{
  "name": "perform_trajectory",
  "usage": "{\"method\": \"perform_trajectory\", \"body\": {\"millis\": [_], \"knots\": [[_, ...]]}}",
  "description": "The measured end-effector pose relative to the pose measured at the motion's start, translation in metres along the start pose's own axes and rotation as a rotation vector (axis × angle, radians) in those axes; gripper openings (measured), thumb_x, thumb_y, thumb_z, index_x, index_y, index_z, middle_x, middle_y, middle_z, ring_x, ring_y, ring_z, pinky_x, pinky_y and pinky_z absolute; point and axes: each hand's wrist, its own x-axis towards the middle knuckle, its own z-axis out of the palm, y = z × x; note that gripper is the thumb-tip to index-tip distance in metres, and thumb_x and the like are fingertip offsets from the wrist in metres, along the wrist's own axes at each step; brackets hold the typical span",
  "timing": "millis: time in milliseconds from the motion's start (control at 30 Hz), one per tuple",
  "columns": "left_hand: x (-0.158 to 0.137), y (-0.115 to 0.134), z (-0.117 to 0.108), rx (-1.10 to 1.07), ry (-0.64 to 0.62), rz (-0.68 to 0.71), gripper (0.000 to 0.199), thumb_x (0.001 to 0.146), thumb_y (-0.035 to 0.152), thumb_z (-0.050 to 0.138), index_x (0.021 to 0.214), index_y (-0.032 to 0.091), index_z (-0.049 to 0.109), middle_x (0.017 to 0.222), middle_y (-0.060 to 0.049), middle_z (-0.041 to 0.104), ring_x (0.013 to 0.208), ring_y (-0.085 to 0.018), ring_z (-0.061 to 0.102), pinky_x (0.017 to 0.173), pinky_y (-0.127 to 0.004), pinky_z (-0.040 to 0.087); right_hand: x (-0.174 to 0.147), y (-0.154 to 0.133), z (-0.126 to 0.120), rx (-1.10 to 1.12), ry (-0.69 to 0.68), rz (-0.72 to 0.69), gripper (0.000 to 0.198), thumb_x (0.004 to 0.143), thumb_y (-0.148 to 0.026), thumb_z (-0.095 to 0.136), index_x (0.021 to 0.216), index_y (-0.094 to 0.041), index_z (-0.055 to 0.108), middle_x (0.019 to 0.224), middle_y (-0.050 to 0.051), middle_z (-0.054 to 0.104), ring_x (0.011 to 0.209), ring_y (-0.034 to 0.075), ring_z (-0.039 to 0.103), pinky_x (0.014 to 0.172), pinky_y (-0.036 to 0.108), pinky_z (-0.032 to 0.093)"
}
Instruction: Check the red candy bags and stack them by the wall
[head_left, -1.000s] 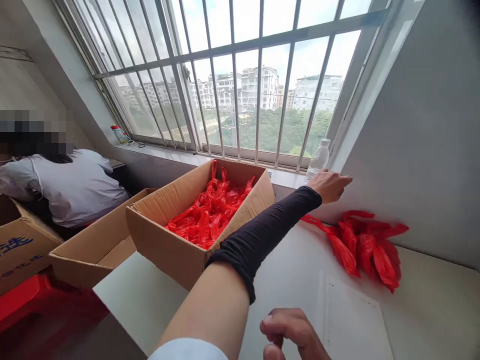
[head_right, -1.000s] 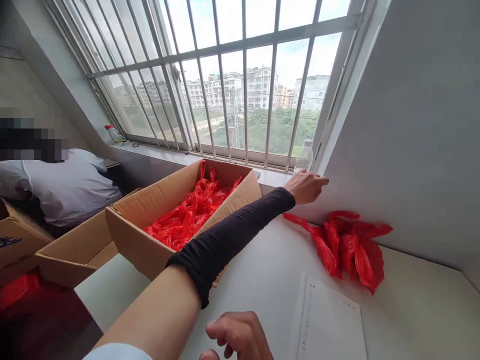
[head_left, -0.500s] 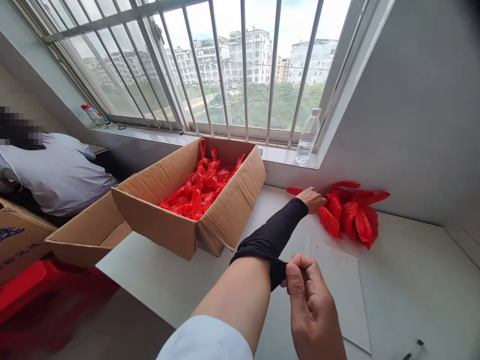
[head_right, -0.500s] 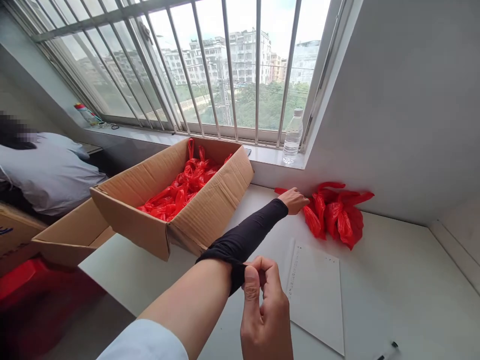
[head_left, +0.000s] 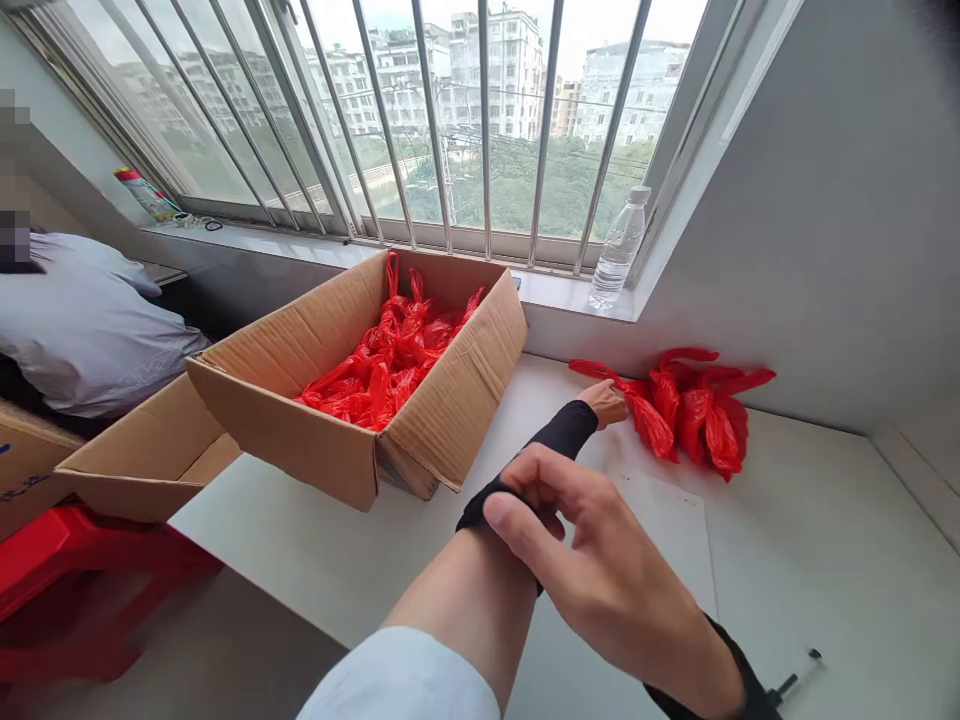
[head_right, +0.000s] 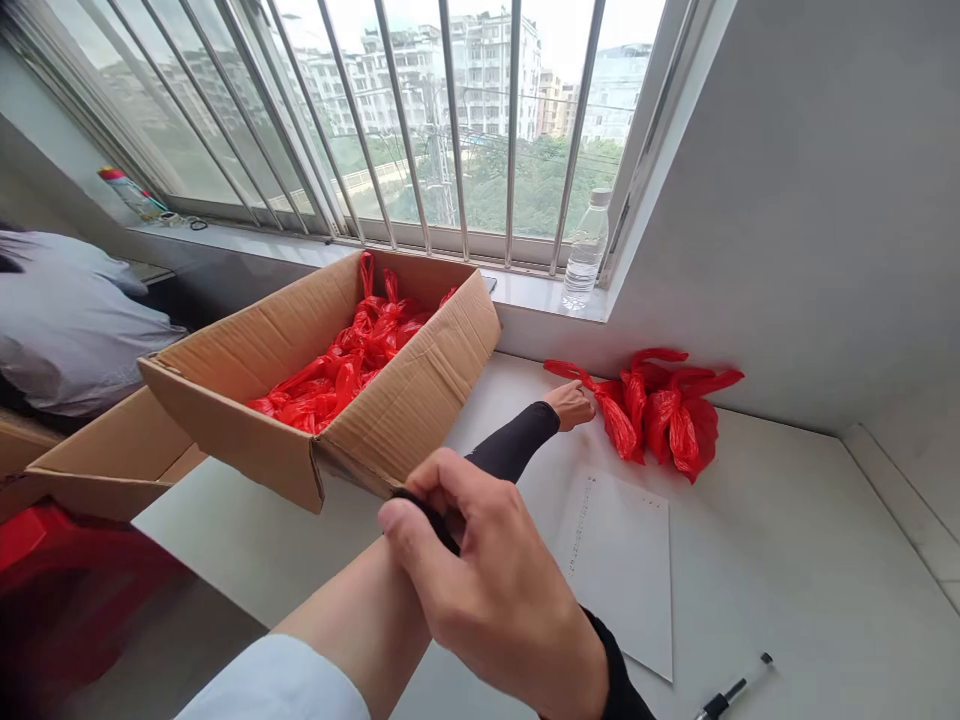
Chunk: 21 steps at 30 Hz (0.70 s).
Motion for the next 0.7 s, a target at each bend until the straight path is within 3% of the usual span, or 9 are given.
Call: {"method": "perform_trajectory", "body": {"millis": [67,133,233,367,500,700], "knots": [[0.001,0.009,0.003,-0.048,-0.009,-0.013,0.030,0.096,0.036,0.063,0.117,0.014,0.065,0.115,-0.009,0.068,0.101,-0.021,0.067,0.090,-0.042,0.057,0.027,0.005,-0.004,-0.002,0.115,0.004,0.027,0.094,-0.041,0.059,0.077,-0.020,0.056,0.067,-0.005,0.050,0.062,0.010,0.045,0.057,0.021,0.036],[0.000,0.006,0.000,-0.093,-0.008,-0.053,0.031,0.096,0.037,0.063,0.118,0.014,0.064,0.116,-0.009,0.068,0.101,-0.021,0.067,0.090,-0.043,0.057,0.038,0.032,-0.014,0.061,0.273,0.054,0.032,0.091,-0.048,0.063,0.079,-0.018,0.057,0.067,-0.005,0.050,0.061,0.009,0.043,0.056,0.021,0.035],[-0.002,-0.016,-0.010,-0.162,0.025,-0.170,0.031,0.096,0.038,0.064,0.116,0.014,0.065,0.118,-0.010,0.068,0.106,-0.022,0.066,0.095,-0.045,0.055,0.020,0.089,-0.021,0.308,0.359,0.200,0.044,0.084,-0.060,0.069,0.080,-0.018,0.056,0.067,-0.004,0.051,0.061,0.010,0.043,0.057,0.023,0.037],[0.002,-0.043,-0.022,-0.281,0.115,-0.380,0.033,0.096,0.037,0.063,0.120,0.015,0.064,0.122,-0.010,0.066,0.109,-0.023,0.065,0.095,-0.047,0.055,-0.020,0.142,0.017,0.507,0.380,0.198,0.050,0.089,-0.067,0.059,0.071,-0.020,0.054,0.064,-0.001,0.051,0.058,0.013,0.043,0.052,0.026,0.037],[0.015,-0.043,-0.023,-0.421,0.185,-0.518,0.031,0.097,0.036,0.062,0.120,0.016,0.063,0.119,-0.009,0.066,0.101,-0.021,0.067,0.087,-0.041,0.058,-0.017,0.157,0.045,0.464,0.452,0.105,0.052,0.097,-0.070,0.041,0.081,-0.023,0.058,0.064,0.000,0.052,0.055,0.015,0.042,0.052,0.028,0.036],[0.025,-0.020,-0.007,-0.500,0.285,-0.613,0.035,0.097,0.035,0.062,0.125,0.015,0.061,0.118,-0.009,0.066,0.096,-0.019,0.068,0.081,-0.038,0.060,0.017,0.169,0.000,0.291,0.587,0.052,0.055,0.091,-0.071,0.053,0.067,-0.023,0.040,0.063,-0.005,0.033,0.060,0.012,0.030,0.055,0.027,0.026]]}}
